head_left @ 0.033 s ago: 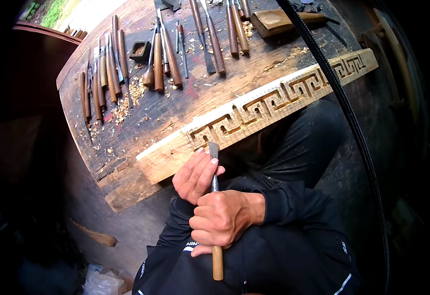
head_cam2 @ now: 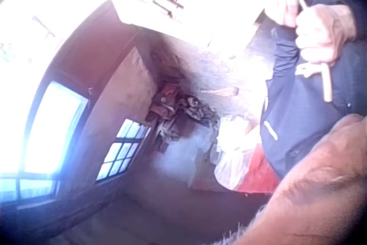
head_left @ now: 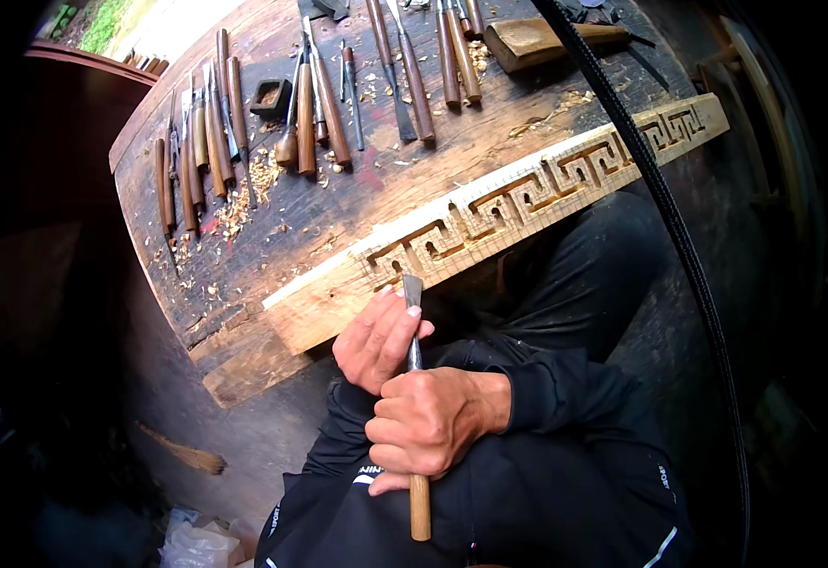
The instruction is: The person carves a repeating geometric pattern into a wooden board using a chisel and a mallet. They hammer the chisel into the wood to create deep grooves and then clear the wood chips by hand.
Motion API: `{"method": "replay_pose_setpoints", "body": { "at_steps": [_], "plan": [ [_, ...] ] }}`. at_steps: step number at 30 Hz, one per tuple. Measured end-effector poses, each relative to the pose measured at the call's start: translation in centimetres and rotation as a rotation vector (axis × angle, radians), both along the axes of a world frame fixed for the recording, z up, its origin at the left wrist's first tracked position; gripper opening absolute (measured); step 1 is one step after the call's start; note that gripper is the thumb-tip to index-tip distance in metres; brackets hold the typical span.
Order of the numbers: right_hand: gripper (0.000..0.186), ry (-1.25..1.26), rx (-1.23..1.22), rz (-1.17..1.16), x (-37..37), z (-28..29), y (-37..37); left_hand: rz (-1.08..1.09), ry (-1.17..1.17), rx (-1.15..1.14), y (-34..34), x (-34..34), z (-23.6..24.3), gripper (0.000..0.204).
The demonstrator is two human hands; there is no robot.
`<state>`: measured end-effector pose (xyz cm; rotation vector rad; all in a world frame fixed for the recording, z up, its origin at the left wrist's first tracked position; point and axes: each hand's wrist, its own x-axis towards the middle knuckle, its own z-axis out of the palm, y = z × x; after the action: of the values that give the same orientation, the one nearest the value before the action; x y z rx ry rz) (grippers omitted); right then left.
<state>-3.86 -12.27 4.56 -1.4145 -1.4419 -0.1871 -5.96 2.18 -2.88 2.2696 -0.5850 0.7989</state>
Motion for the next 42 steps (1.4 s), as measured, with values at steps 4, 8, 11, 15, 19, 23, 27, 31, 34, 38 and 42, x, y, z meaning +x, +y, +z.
{"method": "replay_pose_setpoints", "body": {
  "at_steps": [4,8,11,15,19,23,27,31,34,38,42],
  "plan": [
    [0.054,-0.022,0.028,-0.029,-0.2,-0.2,0.3,-0.007,0.005,0.008,0.2,-0.1,0.3,0.035],
    [0.054,-0.063,0.066,-0.057,-0.2,-0.7,1.0,0.02,-0.006,0.017,0.2,-0.2,0.2,0.03],
    [0.055,-0.102,0.08,-0.09,-0.2,-0.9,1.5,0.027,-0.038,0.0,0.3,0.0,-0.4,0.029],
    [0.052,-0.146,0.027,-0.117,-0.2,-0.7,1.6,0.023,-0.047,-0.013,0.5,0.1,-0.5,0.03],
    [0.052,-0.177,0.042,-0.137,-0.3,-1.2,2.0,0.028,-0.056,-0.024,0.6,0.2,-0.5,0.03],
    [0.052,-0.214,0.045,-0.167,-0.2,-1.8,2.3,0.039,-0.056,-0.055,0.4,0.4,-0.6,0.029],
    [0.055,-0.22,0.1,-0.162,0.4,-2.0,2.8,0.063,-0.056,-0.118,0.2,0.3,-0.9,0.031],
    [0.053,-0.206,0.08,-0.164,0.9,-2.2,2.8,0.13,0.039,-0.205,-0.3,-0.1,-0.4,0.035],
    [0.051,-0.192,0.059,-0.156,0.8,-1.8,2.3,0.116,0.002,-0.174,-0.3,0.3,-0.1,0.037],
    [0.053,-0.179,0.063,-0.152,0.5,-1.1,2.1,0.068,-0.018,-0.188,0.2,0.4,-0.2,0.039],
    [0.056,-0.202,0.116,-0.164,1.0,-1.7,2.6,0.144,-0.015,-0.194,-0.5,0.2,-0.3,0.04]
  ]
}}
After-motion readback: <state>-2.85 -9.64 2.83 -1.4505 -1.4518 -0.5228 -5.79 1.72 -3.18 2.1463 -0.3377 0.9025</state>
